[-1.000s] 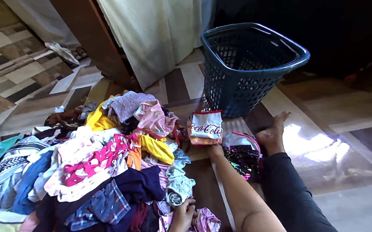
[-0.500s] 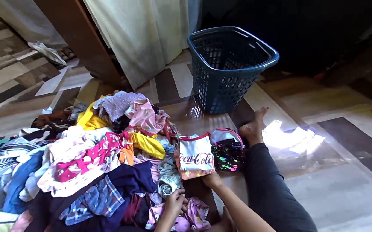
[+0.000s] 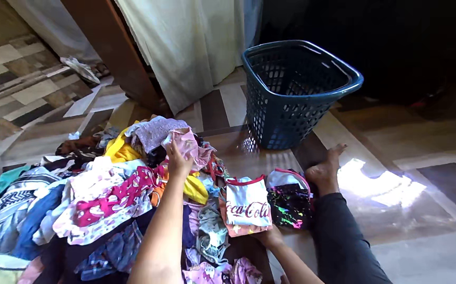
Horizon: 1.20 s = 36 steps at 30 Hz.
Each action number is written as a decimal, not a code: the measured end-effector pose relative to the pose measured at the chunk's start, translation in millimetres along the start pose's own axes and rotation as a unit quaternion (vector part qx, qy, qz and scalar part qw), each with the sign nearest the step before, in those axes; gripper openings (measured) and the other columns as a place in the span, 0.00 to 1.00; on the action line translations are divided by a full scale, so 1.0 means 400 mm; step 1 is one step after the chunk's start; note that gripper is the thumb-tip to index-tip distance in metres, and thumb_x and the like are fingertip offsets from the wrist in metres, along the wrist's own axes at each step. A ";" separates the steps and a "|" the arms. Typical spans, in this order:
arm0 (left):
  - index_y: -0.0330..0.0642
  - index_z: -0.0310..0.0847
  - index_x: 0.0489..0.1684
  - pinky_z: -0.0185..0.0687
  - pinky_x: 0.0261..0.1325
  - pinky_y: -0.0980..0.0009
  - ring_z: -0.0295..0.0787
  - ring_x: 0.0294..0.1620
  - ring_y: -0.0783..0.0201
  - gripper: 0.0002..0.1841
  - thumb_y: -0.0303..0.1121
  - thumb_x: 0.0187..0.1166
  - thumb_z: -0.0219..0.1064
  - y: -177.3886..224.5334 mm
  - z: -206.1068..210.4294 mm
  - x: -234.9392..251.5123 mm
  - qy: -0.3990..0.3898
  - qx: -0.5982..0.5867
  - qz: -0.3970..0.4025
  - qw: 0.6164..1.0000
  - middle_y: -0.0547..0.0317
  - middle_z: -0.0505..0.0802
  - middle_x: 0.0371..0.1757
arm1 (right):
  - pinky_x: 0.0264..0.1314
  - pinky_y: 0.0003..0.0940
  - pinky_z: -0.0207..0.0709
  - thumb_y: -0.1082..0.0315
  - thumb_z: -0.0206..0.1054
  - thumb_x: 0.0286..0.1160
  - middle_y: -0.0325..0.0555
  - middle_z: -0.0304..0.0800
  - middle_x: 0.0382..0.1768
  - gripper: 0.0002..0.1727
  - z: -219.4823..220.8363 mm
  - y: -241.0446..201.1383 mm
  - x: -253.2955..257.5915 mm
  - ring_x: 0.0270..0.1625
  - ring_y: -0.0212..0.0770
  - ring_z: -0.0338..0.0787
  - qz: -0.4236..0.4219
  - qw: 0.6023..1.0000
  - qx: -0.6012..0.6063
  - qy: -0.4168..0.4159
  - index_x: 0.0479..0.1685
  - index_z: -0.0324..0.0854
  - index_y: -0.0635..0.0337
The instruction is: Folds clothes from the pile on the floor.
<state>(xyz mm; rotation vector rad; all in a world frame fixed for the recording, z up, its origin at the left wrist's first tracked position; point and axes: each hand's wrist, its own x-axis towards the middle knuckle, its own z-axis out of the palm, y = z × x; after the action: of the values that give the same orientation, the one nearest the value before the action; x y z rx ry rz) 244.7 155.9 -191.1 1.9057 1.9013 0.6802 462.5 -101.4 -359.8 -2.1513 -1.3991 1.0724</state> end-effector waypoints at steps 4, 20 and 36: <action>0.38 0.37 0.95 0.71 0.76 0.36 0.77 0.76 0.31 0.55 0.44 0.73 0.78 -0.078 0.045 0.013 -0.169 0.097 -0.033 0.980 0.25 0.71 0.82 | 0.78 0.62 0.72 0.55 0.80 0.67 0.64 0.88 0.64 0.33 -0.013 -0.007 -0.007 0.70 0.61 0.86 0.037 0.999 0.012 -0.015 0.69 0.82 0.67; 0.34 0.82 0.66 0.77 0.72 0.45 0.88 0.66 0.44 0.22 0.36 0.76 0.71 -0.183 -0.053 -0.543 -0.264 -0.028 -0.020 0.964 0.37 0.91 0.61 | 0.82 0.62 0.67 0.55 0.66 0.83 0.70 0.80 0.73 0.32 -0.006 -0.102 -0.128 0.79 0.65 0.78 0.081 0.987 -0.104 -0.088 0.78 0.73 0.70; 0.23 0.73 0.70 0.88 0.52 0.73 0.91 0.49 0.69 0.30 0.23 0.64 0.74 -0.043 -0.261 -0.647 -0.056 -0.378 0.178 0.907 0.44 0.89 0.60 | 0.64 0.46 0.84 0.70 0.62 0.80 0.65 0.91 0.52 0.22 -0.058 -0.420 -0.286 0.54 0.50 0.93 -0.301 0.933 0.186 0.065 0.67 0.75 0.80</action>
<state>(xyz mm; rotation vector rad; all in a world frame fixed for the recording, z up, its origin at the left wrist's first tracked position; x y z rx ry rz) 177.0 -109.7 -136.5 1.7002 0.9780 1.1743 350.8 -125.7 -190.3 -1.3639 -1.5013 0.8454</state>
